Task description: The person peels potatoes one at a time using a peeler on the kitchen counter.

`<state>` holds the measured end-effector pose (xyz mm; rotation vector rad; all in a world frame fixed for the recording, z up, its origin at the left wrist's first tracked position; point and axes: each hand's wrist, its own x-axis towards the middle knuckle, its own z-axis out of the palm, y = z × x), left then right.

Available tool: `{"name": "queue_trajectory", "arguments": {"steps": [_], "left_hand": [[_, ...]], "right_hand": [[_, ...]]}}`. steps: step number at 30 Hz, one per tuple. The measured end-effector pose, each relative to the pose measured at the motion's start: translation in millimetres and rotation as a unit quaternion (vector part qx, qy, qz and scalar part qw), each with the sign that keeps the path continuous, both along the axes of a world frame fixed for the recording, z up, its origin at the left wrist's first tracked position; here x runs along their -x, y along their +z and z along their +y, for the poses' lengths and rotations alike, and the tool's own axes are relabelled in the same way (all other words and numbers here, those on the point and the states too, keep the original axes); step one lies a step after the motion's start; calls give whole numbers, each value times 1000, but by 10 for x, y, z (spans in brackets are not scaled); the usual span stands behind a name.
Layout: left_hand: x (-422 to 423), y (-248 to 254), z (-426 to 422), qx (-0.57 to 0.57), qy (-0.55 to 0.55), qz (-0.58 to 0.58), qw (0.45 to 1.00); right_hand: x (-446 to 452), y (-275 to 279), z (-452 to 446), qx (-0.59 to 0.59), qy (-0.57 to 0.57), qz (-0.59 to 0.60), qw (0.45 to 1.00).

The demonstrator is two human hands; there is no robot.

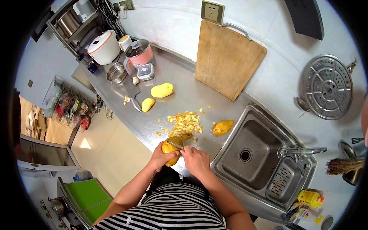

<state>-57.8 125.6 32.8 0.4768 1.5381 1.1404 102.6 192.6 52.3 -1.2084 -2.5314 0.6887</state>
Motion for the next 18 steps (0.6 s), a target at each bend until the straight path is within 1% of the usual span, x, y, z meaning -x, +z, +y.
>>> {"name": "queue_trajectory", "arguments": {"steps": [1, 2, 3, 5, 6, 8, 10, 12, 16, 17, 18], "left_hand": [[16, -39, -15, 1, -7, 28, 1000], [22, -67, -21, 2, -14, 55, 998], [15, -77, -19, 2, -15, 55, 998], [16, -76, 4, -1, 28, 38, 999], [42, -44, 24, -3, 26, 40, 999], [100, 19, 5, -5, 28, 83, 996], [135, -35, -17, -14, 31, 86, 996], [147, -55, -13, 13, 29, 104, 994], [146, -118, -50, 3, 34, 111, 993], [157, -123, -66, 4, 25, 127, 992], [155, -71, -53, 3, 16, 142, 990]], "right_hand": [[17, -13, 9, -27, 7, -10, 1000], [44, -93, 48, -27, 6, -10, 1000], [78, -224, 109, -13, 1, 3, 1000], [160, -302, 170, 0, -3, 18, 1000], [236, -298, 181, 17, -14, 12, 1000], [277, -281, 216, 38, -28, 6, 999], [289, -251, 252, 55, 15, -8, 998], [285, -290, 250, 47, 32, -18, 998], [236, -345, 222, 56, 74, -33, 995], [240, -348, 250, 57, 73, -34, 995], [259, -353, 311, 86, 65, -64, 992]]}}
